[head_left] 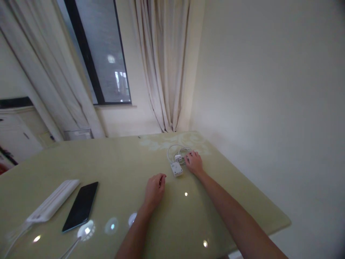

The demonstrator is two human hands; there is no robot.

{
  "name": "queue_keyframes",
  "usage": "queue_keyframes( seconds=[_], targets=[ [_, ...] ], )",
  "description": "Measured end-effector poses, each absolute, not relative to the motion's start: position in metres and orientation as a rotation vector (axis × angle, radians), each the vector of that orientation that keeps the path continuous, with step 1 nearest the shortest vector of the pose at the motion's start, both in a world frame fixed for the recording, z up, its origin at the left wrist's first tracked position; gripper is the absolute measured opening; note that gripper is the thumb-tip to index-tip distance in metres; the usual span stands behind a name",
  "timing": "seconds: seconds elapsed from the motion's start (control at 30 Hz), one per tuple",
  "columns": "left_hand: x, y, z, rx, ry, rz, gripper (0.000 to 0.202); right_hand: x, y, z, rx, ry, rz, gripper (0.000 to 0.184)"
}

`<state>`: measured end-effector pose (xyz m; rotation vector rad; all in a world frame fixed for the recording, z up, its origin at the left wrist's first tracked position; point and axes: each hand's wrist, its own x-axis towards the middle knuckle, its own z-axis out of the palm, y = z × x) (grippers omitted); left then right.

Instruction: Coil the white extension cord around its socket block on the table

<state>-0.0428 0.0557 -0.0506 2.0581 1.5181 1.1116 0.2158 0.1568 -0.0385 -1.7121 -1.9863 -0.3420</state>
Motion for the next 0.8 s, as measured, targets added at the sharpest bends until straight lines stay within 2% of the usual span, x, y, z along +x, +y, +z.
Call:
queue_keyframes(
  seconds=[0.27,0.4,0.5,0.63,0.73,0.8],
  targets=[
    [-0.046,0.061,-0.038,2.166,1.594,1.395,0.031,0.173,0.145,-0.039,-1.664,-2.057,-0.012,0.031],
    [-0.053,0.049,-0.029,2.373,1.692,1.268,0.036,0.112,0.149,-0.039,-1.369,-2.277,0.174,0.028],
    [-0.061,0.042,-0.026,2.352,1.824,1.199,0.038,0.06,0.152,-0.043,-1.104,-2.321,0.385,0.016],
    [-0.073,0.037,-0.027,2.171,2.084,1.17,0.035,0.024,0.142,-0.046,-0.829,-2.158,0.57,0.028],
    [-0.077,0.035,-0.029,2.197,2.231,0.99,0.038,0.038,0.122,-0.046,-0.788,-1.888,0.691,0.039],
    [-0.076,0.034,-0.029,2.239,2.263,0.906,0.041,0.064,0.107,-0.046,-0.803,-1.812,0.705,0.037]
  ],
)
